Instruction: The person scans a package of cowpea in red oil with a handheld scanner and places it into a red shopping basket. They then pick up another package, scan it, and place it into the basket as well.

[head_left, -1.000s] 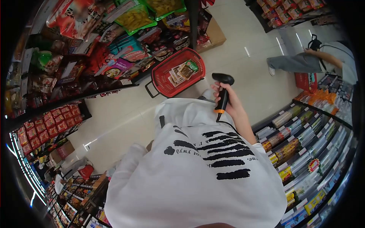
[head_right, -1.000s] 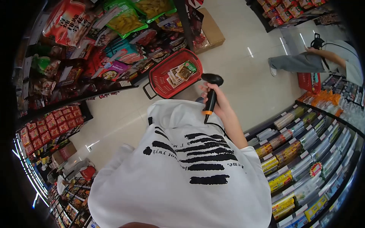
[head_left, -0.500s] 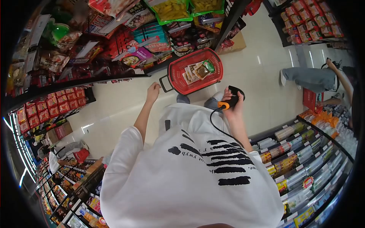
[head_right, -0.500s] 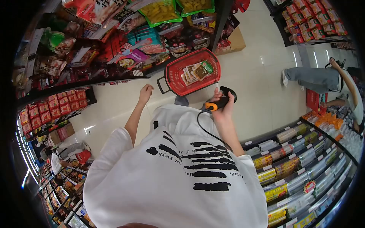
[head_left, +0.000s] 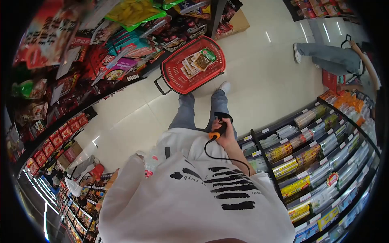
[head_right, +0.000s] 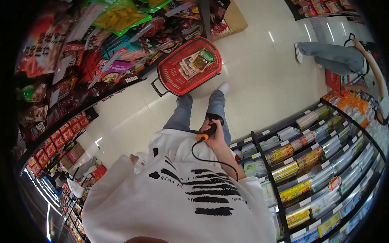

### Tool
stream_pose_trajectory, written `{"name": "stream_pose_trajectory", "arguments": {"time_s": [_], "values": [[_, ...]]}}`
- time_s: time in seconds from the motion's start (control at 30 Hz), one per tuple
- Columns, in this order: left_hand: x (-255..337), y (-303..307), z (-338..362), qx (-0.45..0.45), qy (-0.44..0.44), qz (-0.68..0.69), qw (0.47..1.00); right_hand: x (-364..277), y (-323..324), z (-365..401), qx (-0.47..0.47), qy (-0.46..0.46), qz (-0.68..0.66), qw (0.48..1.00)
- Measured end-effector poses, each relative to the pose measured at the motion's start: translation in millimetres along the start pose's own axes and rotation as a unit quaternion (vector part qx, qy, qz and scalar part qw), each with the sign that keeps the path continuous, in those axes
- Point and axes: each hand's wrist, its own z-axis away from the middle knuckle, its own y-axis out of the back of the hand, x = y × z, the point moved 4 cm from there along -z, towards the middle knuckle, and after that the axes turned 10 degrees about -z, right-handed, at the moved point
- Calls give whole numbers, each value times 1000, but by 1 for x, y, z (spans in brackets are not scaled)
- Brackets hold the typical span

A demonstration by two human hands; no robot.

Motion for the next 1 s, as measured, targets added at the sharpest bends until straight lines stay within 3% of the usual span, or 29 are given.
{"name": "stream_pose_trajectory", "arguments": {"time_s": [0.1,0.23,0.27,0.3,0.33,0.37,0.4,0.43,0.47,0.5,0.57,0.6,0.63,0.67,0.7,0.73,0.8,0.87,0.97,1.0], "values": [[8,52,13,119,112,-51,985,-15,10,-7,9,32,8,999],[13,72,9,246,317,-120,908,-46,18,-38,-24,33,59,997],[20,55,12,233,338,-110,905,-56,18,-48,-18,36,73,997],[4,-26,-36,-46,341,119,931,-71,23,-64,-12,26,92,995],[17,-12,-27,-60,359,138,921,-89,30,-80,-3,14,112,994],[16,48,-17,29,351,186,917,-104,31,-91,0,34,113,993],[17,8,-26,15,467,344,815,-120,28,-103,-1,57,117,992],[19,-34,-38,7,560,483,674,-134,26,-112,-7,82,112,990],[22,17,-46,7,572,491,656,-148,23,-119,-16,107,109,988],[26,92,-30,62,498,381,776,-154,18,-125,-46,98,116,987],[5,62,-81,54,336,274,899,-162,11,-136,-81,73,135,985],[-15,47,-101,115,442,355,816,-165,10,-141,-87,61,147,983],[-32,120,-91,181,488,440,732,-166,8,-147,-101,50,161,980],[-51,149,-102,220,504,550,629,-166,8,-155,-108,45,179,977],[-72,189,-112,262,492,554,618,-169,10,-165,-104,42,193,975],[-94,214,-129,361,440,541,619,-172,11,-175,-102,40,207,972],[-126,306,-137,349,392,585,618,-185,18,-206,-88,38,228,969],[-164,335,-176,504,309,476,651,-199,28,-232,-19,45,319,946],[-225,356,-254,484,279,561,612,-212,21,-274,38,55,457,887],[-244,358,-282,450,324,551,623,-221,26,-291,38,43,495,867]]}}
